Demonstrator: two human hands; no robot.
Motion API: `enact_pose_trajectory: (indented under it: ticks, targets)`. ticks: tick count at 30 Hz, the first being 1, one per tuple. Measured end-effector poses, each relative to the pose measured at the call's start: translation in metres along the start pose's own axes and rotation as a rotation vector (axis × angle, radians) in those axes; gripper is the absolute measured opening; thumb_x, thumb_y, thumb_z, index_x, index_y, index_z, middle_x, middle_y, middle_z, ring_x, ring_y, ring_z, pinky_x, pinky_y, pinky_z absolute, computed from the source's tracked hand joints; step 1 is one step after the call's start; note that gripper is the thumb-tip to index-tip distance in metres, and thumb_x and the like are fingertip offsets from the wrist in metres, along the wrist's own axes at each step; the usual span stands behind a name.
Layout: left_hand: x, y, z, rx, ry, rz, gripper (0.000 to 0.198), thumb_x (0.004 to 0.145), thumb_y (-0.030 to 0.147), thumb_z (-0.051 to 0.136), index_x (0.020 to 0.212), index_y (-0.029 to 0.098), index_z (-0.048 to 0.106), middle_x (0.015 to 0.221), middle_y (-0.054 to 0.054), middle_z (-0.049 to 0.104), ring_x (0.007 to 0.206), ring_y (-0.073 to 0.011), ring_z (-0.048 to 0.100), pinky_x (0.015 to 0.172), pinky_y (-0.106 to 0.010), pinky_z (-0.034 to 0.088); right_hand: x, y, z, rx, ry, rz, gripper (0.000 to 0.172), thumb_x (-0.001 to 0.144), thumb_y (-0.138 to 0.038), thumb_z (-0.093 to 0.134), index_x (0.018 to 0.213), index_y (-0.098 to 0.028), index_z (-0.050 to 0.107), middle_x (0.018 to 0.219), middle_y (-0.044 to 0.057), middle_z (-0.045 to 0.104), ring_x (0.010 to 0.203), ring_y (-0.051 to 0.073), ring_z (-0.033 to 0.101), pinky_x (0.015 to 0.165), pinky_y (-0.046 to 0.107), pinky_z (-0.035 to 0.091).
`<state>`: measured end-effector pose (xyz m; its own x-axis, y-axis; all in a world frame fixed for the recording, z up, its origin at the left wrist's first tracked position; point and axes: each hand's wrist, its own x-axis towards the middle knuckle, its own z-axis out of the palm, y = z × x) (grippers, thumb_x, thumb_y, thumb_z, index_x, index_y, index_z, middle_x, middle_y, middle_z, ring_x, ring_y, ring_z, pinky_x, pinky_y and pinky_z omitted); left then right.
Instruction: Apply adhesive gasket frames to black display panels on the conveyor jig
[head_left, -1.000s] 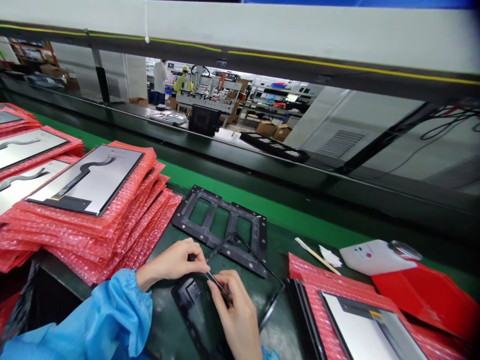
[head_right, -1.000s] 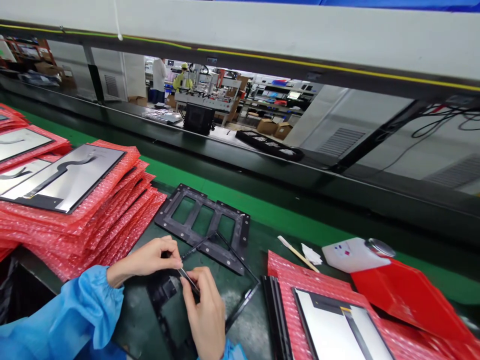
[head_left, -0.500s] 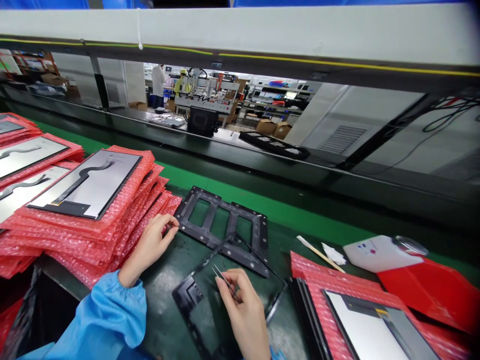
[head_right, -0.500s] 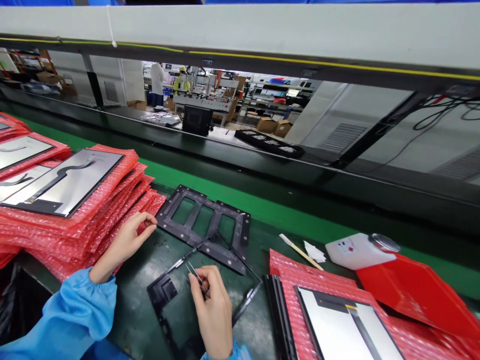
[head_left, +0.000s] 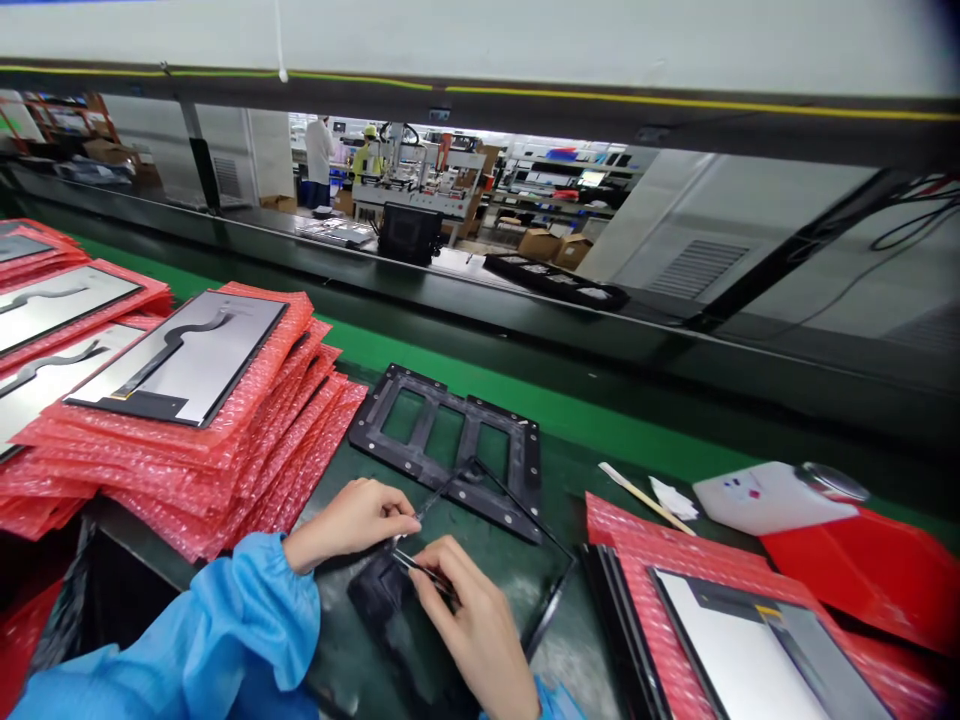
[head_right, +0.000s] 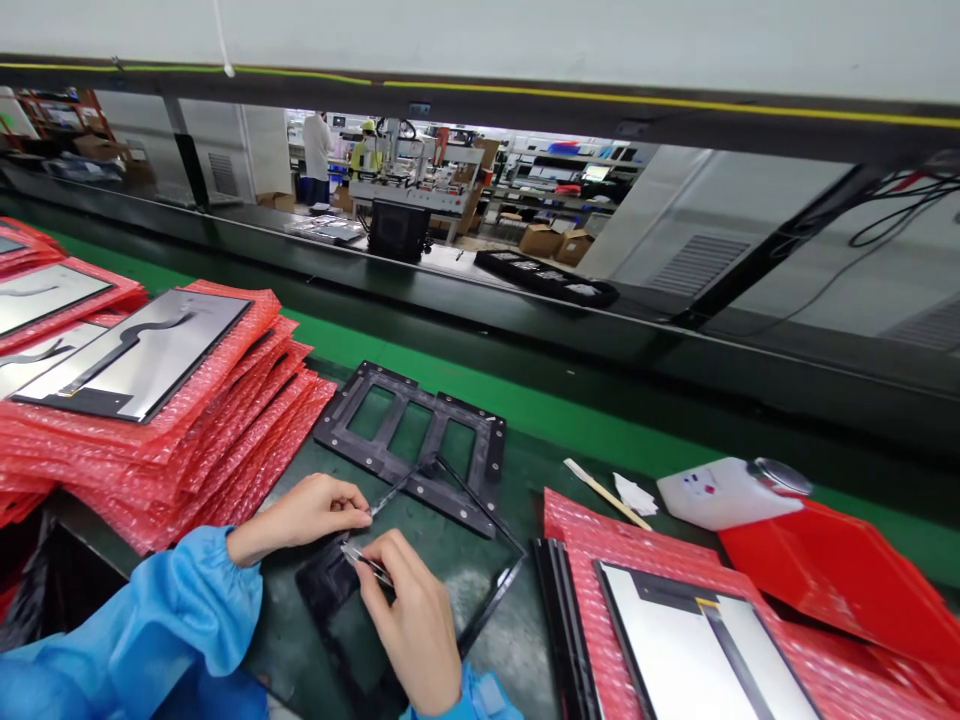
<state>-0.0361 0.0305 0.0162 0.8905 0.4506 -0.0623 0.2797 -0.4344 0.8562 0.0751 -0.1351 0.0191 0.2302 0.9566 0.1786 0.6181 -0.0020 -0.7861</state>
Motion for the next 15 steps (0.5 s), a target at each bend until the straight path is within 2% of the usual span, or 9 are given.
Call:
enact_pose_trajectory:
  ticks: [4,7,15]
  targets:
    - [0.001,-0.005,0.001,-0.194,-0.084,-0.023,0.037,0.084,0.049,0.058,0.085,0.014,0.066,0.067,0.001,0.063,0.060,-0.0114,0.056,0.054,-0.019,0.038,-0.002,-0.006,-0.002,0.010,0.027,0.009,0.012,0.096,-0.029,0.049,0.087,-0.022,0.054,0.086,-0.001,0.055,0.077,0.013,0.056,0.069,0.023,0.039]
    - [0.001,-0.009,0.004,-0.292,-0.114,-0.042,0.041,0.082,0.054,0.059,0.085,0.013,0.063,0.062,0.002,0.059,0.054,-0.0095,0.052,0.050,-0.019,0.038,-0.005,-0.007,0.004,0.016,0.069,0.019,0.012,0.096,-0.029,0.049,0.087,-0.022,0.055,0.086,0.000,0.056,0.078,0.014,0.057,0.069,0.023,0.041]
    - [-0.001,-0.006,0.004,-0.412,-0.144,-0.087,0.042,0.079,0.056,0.061,0.084,0.014,0.060,0.055,0.004,0.054,0.040,-0.0064,0.045,0.038,-0.016,0.029,-0.008,-0.005,0.017,0.002,0.112,0.009,0.013,0.096,-0.030,0.048,0.088,-0.022,0.055,0.087,0.003,0.057,0.080,0.016,0.059,0.068,0.025,0.043]
